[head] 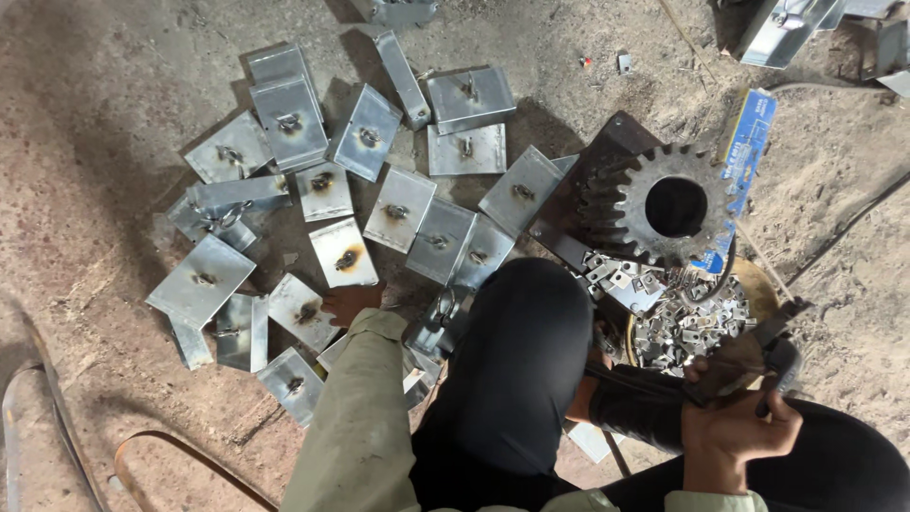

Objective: The person sits on the floor and uses a welding torch to attach small metal pieces to larger rectangular metal plates. They pick up plates from a pile, position them on a gear-like fixture, weld the small pieces, and then place the finished plates back into the pile.

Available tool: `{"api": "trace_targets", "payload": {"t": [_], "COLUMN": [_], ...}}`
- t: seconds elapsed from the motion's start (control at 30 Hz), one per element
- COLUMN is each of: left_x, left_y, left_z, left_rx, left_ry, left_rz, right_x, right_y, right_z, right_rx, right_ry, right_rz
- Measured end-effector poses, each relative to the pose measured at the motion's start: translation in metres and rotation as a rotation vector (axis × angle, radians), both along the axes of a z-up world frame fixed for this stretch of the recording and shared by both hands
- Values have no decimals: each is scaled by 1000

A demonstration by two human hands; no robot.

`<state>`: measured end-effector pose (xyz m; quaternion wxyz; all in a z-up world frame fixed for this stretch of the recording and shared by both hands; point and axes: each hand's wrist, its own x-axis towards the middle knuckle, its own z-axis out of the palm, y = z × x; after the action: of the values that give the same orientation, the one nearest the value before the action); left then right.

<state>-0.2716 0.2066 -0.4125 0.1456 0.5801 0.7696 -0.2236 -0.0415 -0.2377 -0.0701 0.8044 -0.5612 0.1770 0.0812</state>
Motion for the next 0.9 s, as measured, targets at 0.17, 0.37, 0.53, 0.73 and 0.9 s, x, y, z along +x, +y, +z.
{"api": "trace_targets", "payload": {"t": [0.17,0.37,0.53,0.73,0.9], "left_x": [-6,-2,101,244,328], "left_y": [-5,-19,36,12,-74], "left_z": [18,52,164,390,399], "left_rx": [-294,-392,-39,-179,-51], "left_ry": [-916,-1365,-1585,-1540,-949], "left_rz": [553,780,-169,-697,-1292], "right_x": [-1,-10,-18,-25,-26], "right_y": [10,16,2,-15,-26], "right_z": [8,21,22,31,35], "right_rx": [118,201,320,469,513], "right_ry": [5,1,-20,-102,-180], "right_rz": [1,-40,-58,-95,-133]}}
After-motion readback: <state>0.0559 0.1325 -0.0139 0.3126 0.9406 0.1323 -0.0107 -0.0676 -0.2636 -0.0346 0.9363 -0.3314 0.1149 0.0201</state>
